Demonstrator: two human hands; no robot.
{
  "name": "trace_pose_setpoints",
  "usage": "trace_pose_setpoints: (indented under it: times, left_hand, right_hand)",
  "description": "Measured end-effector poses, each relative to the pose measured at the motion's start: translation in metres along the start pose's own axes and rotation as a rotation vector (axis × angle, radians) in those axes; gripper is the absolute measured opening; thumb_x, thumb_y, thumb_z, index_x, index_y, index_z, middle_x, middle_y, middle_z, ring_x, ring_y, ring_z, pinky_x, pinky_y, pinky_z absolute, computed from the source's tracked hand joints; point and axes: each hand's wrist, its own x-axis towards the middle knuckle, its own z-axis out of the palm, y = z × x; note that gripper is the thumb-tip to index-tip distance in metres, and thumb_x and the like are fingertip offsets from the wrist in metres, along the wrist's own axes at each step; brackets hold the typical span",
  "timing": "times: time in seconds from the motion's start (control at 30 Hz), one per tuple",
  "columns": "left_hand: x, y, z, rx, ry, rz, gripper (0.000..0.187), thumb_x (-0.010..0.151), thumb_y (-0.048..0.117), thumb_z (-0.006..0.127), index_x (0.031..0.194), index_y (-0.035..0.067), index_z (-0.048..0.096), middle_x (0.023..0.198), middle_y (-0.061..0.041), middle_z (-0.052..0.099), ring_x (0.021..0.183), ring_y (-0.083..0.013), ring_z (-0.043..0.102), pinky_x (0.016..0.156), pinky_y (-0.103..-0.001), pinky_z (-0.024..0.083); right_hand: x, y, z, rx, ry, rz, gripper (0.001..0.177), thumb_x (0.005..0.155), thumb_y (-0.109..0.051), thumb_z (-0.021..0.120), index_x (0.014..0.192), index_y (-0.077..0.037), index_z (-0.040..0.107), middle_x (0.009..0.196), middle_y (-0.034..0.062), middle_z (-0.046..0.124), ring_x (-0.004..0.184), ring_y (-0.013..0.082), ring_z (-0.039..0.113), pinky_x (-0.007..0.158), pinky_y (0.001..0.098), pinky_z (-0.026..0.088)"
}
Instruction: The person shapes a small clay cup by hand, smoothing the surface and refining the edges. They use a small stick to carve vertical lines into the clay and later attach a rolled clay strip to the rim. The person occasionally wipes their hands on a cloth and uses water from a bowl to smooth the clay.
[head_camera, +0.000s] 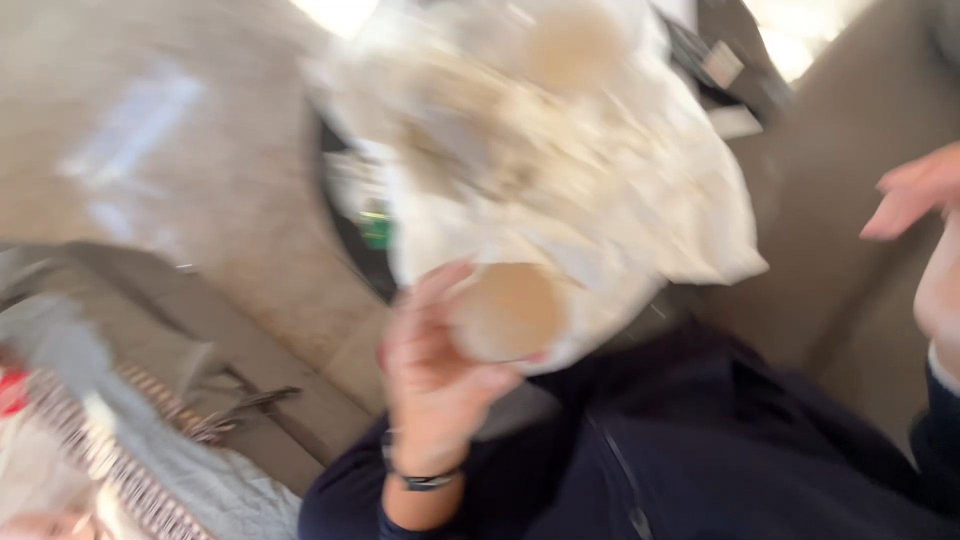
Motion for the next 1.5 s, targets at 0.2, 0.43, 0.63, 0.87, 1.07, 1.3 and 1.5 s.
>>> trace_pose_setpoints:
  times: [0.2,0.43,0.63,0.87,1.07,1.3,1.5]
  left_hand:
    - [0.007,-0.003,0.014,-0.352,-0.046,-0.148,0.076,0.084,-0.013,0.076,0.151,0.003,0.045,0.148,-0.016,0.056,0.135,-0.0276,0.058,0.103,-0.046,0.059]
    - [0.001,-0.002,0.010,-0.312,-0.226,-0.051,0.065,0.091,-0.013,0.077,0.150,0.005,0.056,0.154,-0.021,0.055,0.142,-0.0289,0.054,0.119,-0.042,0.051]
    - [-0.001,-0.010,0.013,-0.083,-0.341,0.080,0.048,0.099,0.000,0.078,0.142,0.015,0.064,0.149,-0.018,0.060,0.138,-0.0301,0.060,0.117,-0.040,0.055]
    - [0.006,-0.003,0.024,-0.053,-0.342,0.030,0.053,0.096,-0.003,0.076,0.144,0.014,0.062,0.149,-0.018,0.060,0.138,-0.0285,0.061,0.110,-0.038,0.057]
    - [0.013,0.006,0.023,-0.101,-0.207,-0.110,0.060,0.089,-0.011,0.074,0.145,-0.001,0.057,0.152,-0.018,0.059,0.138,-0.0233,0.059,0.102,-0.037,0.059]
    - [0.008,-0.017,0.014,-0.232,-0.188,-0.095,0.065,0.087,-0.016,0.076,0.148,-0.006,0.056,0.153,-0.020,0.059,0.134,-0.0239,0.061,0.109,-0.038,0.057]
    - [0.007,-0.017,0.010,-0.280,-0.178,-0.172,0.064,0.085,-0.018,0.075,0.145,-0.007,0.056,0.153,-0.021,0.058,0.138,-0.0290,0.060,0.109,-0.043,0.058]
  right_hand:
    - [0.077,-0.190,0.130,0.411,-0.270,-0.162,0.066,0.104,-0.062,0.041,0.127,-0.005,0.066,0.104,0.0059,0.066,0.095,0.0143,0.069,0.095,0.0321,0.054]
    - [0.061,-0.227,0.156,0.376,-0.480,-0.139,0.057,0.093,-0.027,0.068,0.144,-0.002,0.057,0.156,0.0189,0.050,0.148,0.0321,0.049,0.121,0.0446,0.039]
    - [0.063,-0.231,0.146,0.516,-0.552,-0.092,0.068,0.087,-0.029,0.075,0.145,-0.002,0.054,0.160,0.0186,0.044,0.151,0.0330,0.042,0.121,0.0464,0.034]
    - [0.070,-0.213,0.141,0.419,-0.526,-0.156,0.051,0.084,-0.033,0.075,0.127,-0.006,0.071,0.155,0.0178,0.053,0.142,0.0306,0.056,0.114,0.0425,0.048]
    - [0.155,-0.165,0.154,-0.023,-0.447,-0.308,0.038,0.092,-0.028,0.064,0.123,-0.008,0.071,0.124,0.0069,0.074,0.119,0.0210,0.069,0.100,0.0346,0.052]
    - [0.248,-0.113,0.201,-0.391,-0.446,-0.258,0.031,0.084,-0.031,0.076,0.111,-0.015,0.077,0.109,0.0048,0.077,0.081,0.0245,0.075,0.076,0.0361,0.060]
    - [0.270,-0.071,0.239,-0.687,-0.651,-0.074,0.030,0.080,-0.039,0.077,0.105,-0.024,0.079,0.097,0.0017,0.081,0.090,0.0244,0.077,0.080,0.0393,0.060]
